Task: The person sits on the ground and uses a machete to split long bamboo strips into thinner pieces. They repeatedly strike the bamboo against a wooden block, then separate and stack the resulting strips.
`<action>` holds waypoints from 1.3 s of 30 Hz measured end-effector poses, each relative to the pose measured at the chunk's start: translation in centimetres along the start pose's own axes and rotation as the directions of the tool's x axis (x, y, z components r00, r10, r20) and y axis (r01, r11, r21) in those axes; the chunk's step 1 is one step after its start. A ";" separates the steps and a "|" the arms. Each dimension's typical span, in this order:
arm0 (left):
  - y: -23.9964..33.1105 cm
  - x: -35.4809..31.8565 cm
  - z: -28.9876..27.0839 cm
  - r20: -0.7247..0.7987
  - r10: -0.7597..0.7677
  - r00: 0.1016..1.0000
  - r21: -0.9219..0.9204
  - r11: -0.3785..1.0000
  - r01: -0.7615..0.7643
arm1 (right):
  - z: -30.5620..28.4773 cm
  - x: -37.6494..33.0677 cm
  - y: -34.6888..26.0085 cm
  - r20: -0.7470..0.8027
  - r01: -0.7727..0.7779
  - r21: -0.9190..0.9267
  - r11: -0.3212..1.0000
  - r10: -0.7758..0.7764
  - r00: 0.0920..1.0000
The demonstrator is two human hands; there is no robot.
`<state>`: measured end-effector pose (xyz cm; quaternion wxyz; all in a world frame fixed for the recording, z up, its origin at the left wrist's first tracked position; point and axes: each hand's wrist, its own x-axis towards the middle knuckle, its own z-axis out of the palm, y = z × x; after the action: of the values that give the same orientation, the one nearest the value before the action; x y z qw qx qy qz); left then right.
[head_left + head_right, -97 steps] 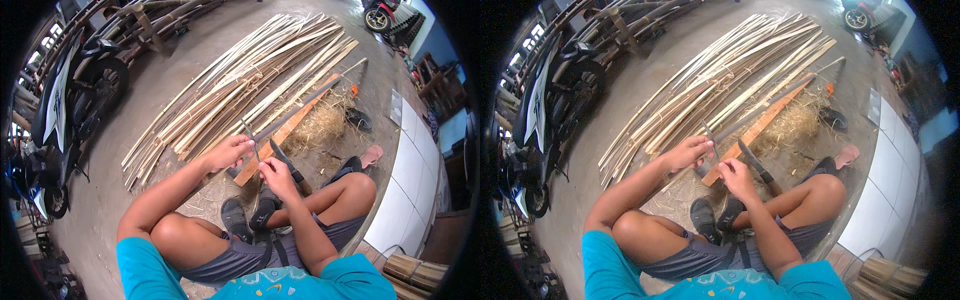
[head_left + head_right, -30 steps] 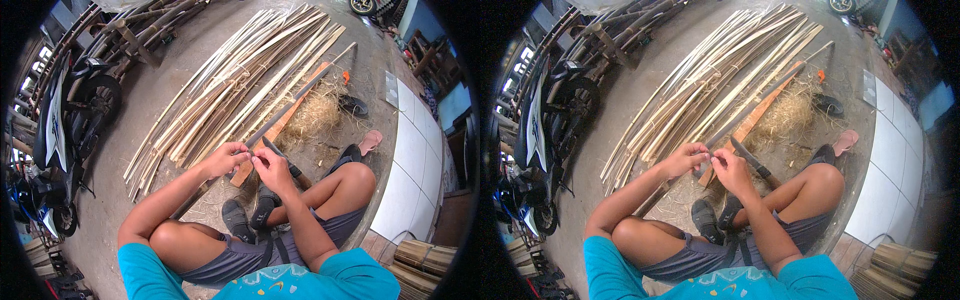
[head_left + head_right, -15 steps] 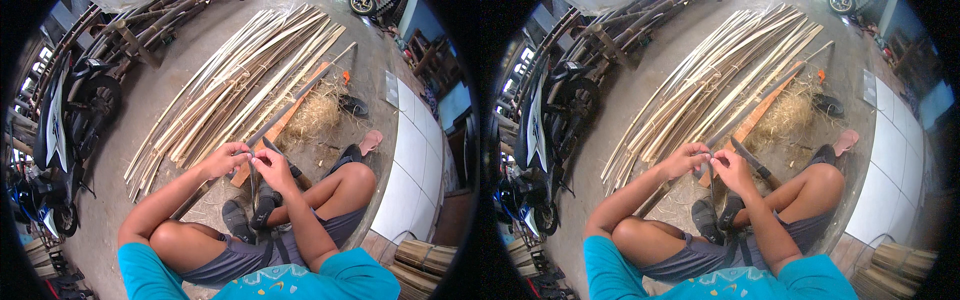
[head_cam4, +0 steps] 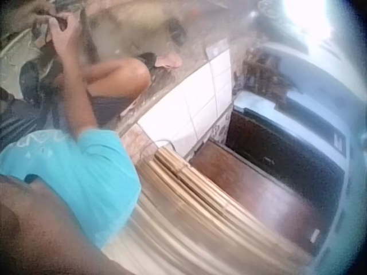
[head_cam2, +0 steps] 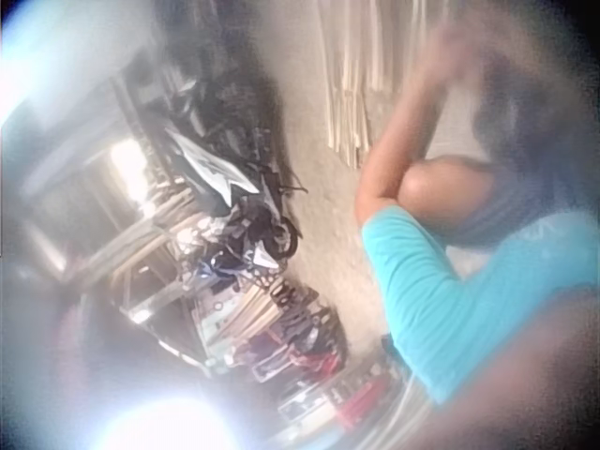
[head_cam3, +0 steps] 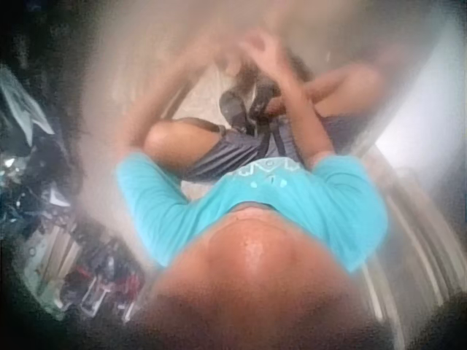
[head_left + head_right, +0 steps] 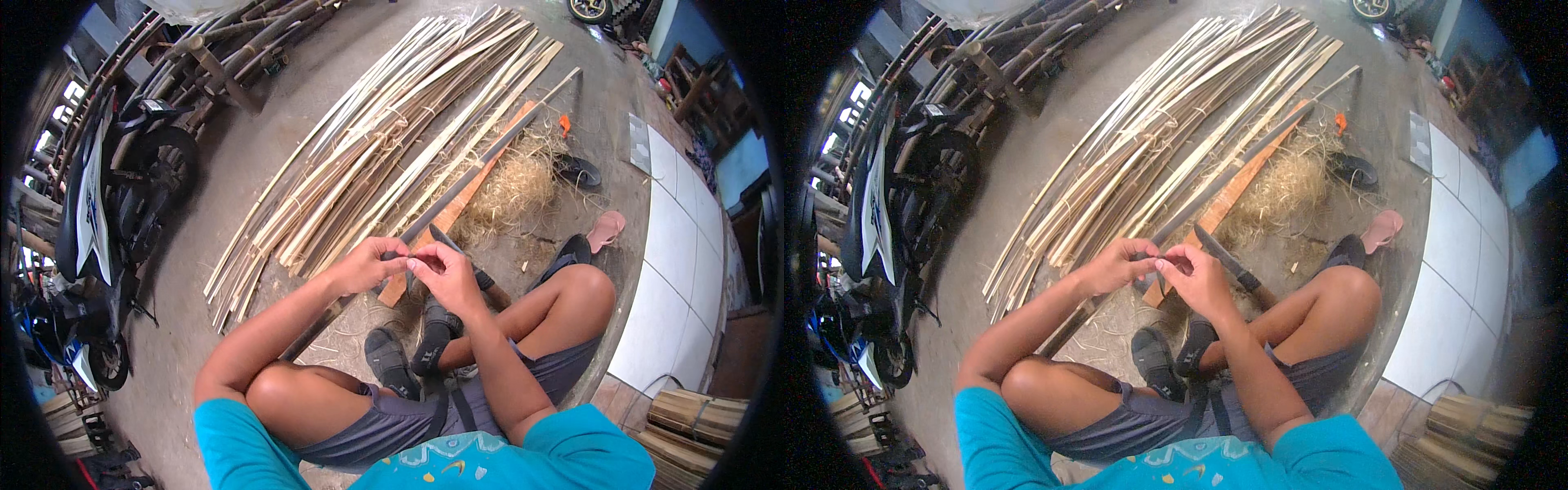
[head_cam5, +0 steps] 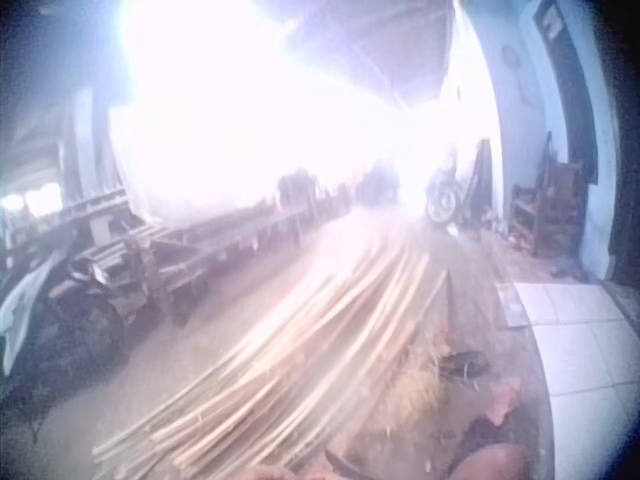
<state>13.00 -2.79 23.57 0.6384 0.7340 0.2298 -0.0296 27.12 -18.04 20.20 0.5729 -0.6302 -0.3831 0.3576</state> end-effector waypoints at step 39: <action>-1.3 1.1 -0.8 0.006 -0.195 0.981 -0.150 0.970 0.193 | -3.3 -1.2 -0.8 -0.159 -0.095 -0.158 0.983 0.069 0.985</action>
<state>13.27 -1.64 22.17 0.6848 0.6581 0.3047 -0.0714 29.46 -20.54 21.29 0.5312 -0.7164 -0.3400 0.2984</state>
